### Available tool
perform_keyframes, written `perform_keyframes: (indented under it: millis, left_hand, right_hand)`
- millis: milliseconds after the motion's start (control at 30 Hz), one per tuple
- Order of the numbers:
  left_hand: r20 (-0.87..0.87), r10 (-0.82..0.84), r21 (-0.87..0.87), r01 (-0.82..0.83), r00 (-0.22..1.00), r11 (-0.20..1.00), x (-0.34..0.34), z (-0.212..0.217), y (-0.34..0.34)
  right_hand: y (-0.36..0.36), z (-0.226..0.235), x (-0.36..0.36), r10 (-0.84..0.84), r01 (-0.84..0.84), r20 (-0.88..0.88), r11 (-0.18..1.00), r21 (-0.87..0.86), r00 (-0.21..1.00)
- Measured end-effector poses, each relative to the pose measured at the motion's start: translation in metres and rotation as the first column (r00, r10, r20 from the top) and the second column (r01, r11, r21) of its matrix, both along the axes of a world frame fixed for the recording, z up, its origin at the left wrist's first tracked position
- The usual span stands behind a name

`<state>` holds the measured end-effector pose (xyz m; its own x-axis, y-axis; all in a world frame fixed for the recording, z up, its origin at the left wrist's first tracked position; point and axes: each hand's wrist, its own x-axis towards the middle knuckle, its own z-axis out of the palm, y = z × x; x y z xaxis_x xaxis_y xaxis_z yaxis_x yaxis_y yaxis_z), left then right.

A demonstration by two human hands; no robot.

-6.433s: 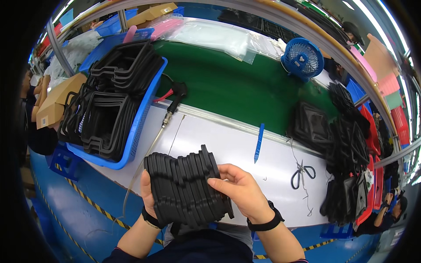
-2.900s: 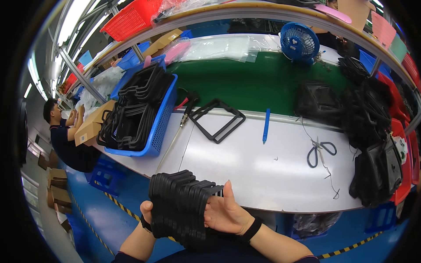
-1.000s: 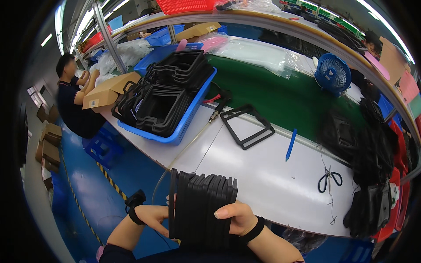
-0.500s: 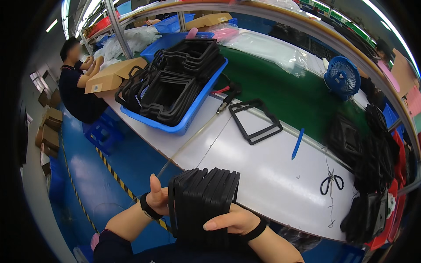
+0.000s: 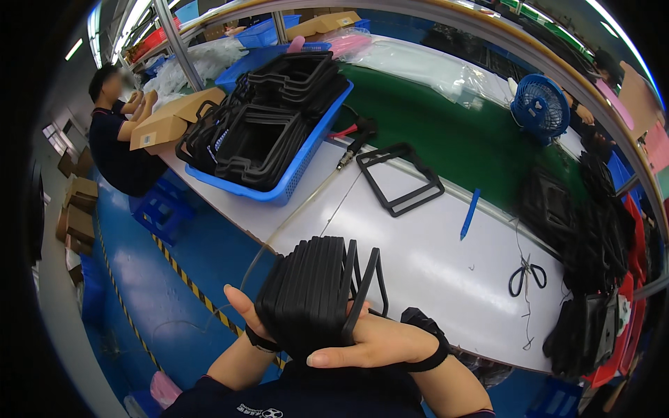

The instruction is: The recorder is assembling and inspecting stacks of black plastic rectangular frames at a factory workstation, using scissors and pliers.

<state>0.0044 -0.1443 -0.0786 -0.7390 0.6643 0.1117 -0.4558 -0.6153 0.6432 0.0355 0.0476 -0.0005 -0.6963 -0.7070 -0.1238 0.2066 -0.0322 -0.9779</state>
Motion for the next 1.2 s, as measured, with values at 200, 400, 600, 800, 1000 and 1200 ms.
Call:
perform_keyframes:
  millis: [200, 400, 600, 800, 1000, 1200]
  left_hand:
    - [-0.076, -0.200, 0.131, 0.209, 0.977, 0.969, 0.002, 0.009, 0.007]
    - [-0.064, -0.237, 0.190, 0.245, 0.969, 0.951, 0.001, 0.011, 0.010]
    - [-0.061, -0.188, 0.251, 0.197, 0.980, 0.948, -0.003, 0.022, 0.017]
    - [0.052, -0.071, 0.258, 0.055, 0.996, 0.965, -0.003, 0.032, 0.020]
    - [0.253, -0.115, 0.270, 0.045, 0.961, 0.962, -0.001, 0.036, 0.020]
    - [0.212, -0.071, 0.179, 0.032, 0.975, 0.983, 0.002, 0.019, 0.009]
  right_hand:
    - [-0.003, 0.004, -0.004, 0.187, -0.145, -0.206, 0.968, 0.202, 0.961]
    - [-0.002, 0.003, -0.002, 0.176, -0.157, -0.142, 0.979, 0.133, 0.974]
    - [0.014, -0.024, 0.004, 0.006, 0.017, -0.136, 0.986, 0.166, 0.991]
    - [0.014, 0.008, 0.021, -0.503, 0.568, -0.265, 0.734, 0.372, 0.823]
    - [0.000, 0.002, 0.021, -0.632, 0.828, -0.643, 0.561, 0.005, 0.432]
    - [-0.015, 0.008, 0.023, -0.452, 0.895, -0.873, 0.444, -0.041, 0.184]
